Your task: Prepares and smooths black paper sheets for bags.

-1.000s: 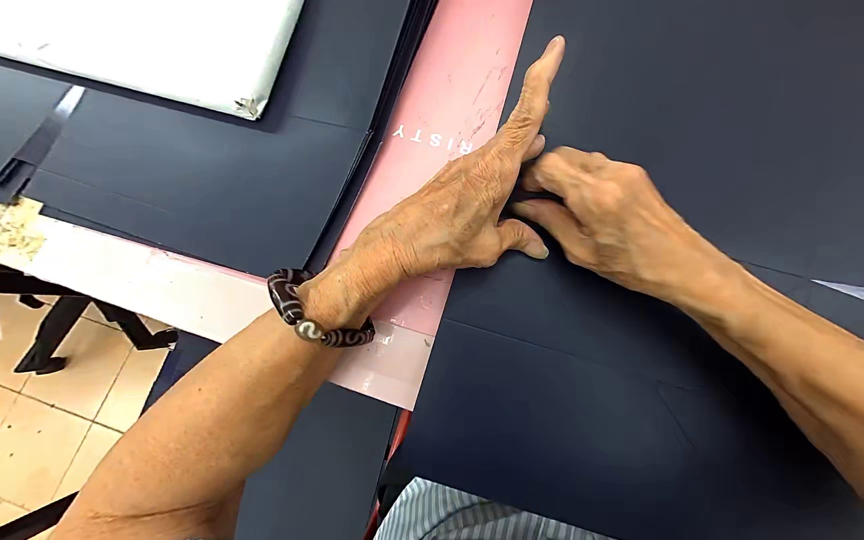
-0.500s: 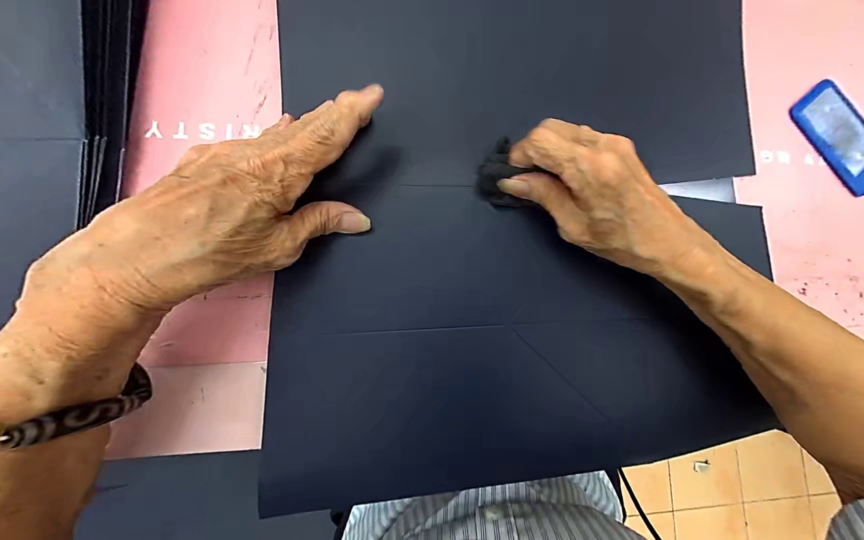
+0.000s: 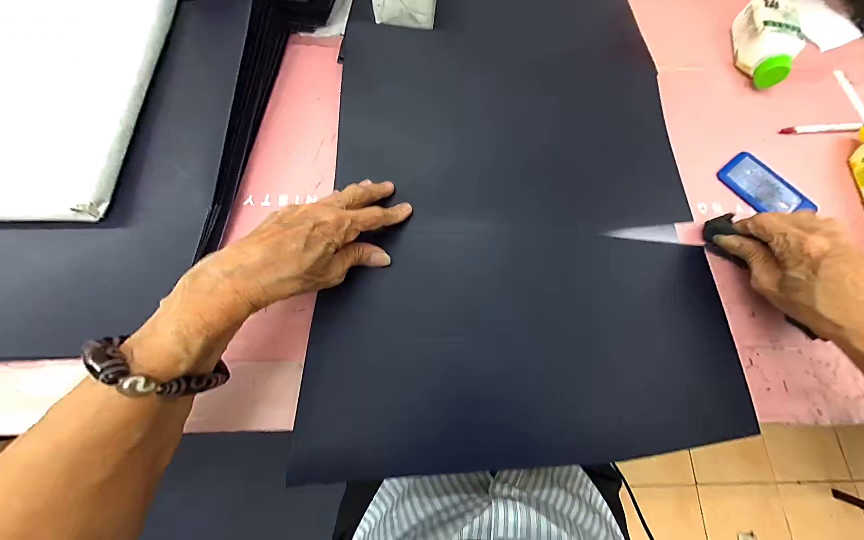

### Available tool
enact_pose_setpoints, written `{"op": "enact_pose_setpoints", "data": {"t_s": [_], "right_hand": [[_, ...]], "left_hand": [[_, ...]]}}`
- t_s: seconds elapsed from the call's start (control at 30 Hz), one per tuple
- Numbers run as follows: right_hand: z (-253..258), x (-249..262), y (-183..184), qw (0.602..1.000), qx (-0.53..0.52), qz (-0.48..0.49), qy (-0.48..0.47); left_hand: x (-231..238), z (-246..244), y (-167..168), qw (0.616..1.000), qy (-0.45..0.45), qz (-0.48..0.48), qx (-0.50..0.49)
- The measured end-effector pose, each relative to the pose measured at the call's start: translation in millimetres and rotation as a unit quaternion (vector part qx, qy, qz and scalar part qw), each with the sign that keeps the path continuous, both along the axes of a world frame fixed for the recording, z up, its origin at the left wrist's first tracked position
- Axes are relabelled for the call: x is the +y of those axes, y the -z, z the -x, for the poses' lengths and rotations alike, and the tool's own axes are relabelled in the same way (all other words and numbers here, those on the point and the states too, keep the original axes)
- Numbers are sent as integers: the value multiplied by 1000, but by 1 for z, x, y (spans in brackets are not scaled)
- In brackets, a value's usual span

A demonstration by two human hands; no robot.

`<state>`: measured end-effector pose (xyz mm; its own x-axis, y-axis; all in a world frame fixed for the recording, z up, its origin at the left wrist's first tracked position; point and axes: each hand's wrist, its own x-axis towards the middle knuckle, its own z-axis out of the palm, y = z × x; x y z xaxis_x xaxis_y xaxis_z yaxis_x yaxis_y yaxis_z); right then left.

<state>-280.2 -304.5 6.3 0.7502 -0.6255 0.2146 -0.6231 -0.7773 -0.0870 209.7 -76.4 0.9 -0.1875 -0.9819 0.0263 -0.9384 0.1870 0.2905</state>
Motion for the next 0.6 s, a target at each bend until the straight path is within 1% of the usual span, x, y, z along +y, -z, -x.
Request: {"op": "enact_pose_setpoints", "data": {"t_s": [0.07, 0.1, 0.17, 0.2, 0.23, 0.3, 0.37, 0.43, 0.5, 0.53, 0.6], "right_hand": [[12, 2, -7, 999, 33, 13, 40], [13, 4, -7, 998, 22, 2, 64], [0, 8, -7, 993, -56, 8, 106], [-17, 14, -9, 990, -94, 13, 107], [-43, 23, -12, 989, -123, 13, 78], [-116, 45, -10, 986, -161, 10, -44], [-196, 71, 6, 973, -168, -16, -159], [-260, 99, 21, 953, -174, -40, -243], [-290, 107, 26, 930, -181, -64, -313], [-290, 102, 28, 921, -181, -71, -337], [-269, 83, 29, 921, -168, -71, -345]], "left_hand": [[0, 2, -3, 1000, 8, -15, -1], [1, 4, -4, 1000, 9, -22, -5], [-2, 4, -5, 1000, 7, -21, -15], [-4, 6, -5, 1000, 3, -20, -13], [-4, 8, -6, 1000, -3, -23, -9], [-4, 9, -8, 1000, -12, -24, -5], [-2, 9, -7, 1000, -13, -21, -2], [2, 12, -3, 1000, -8, 2, 6], [10, 15, -2, 999, -19, 37, 1], [9, 13, 1, 999, -21, 43, -2], [2, 8, 7, 999, -20, 30, -7]]}}
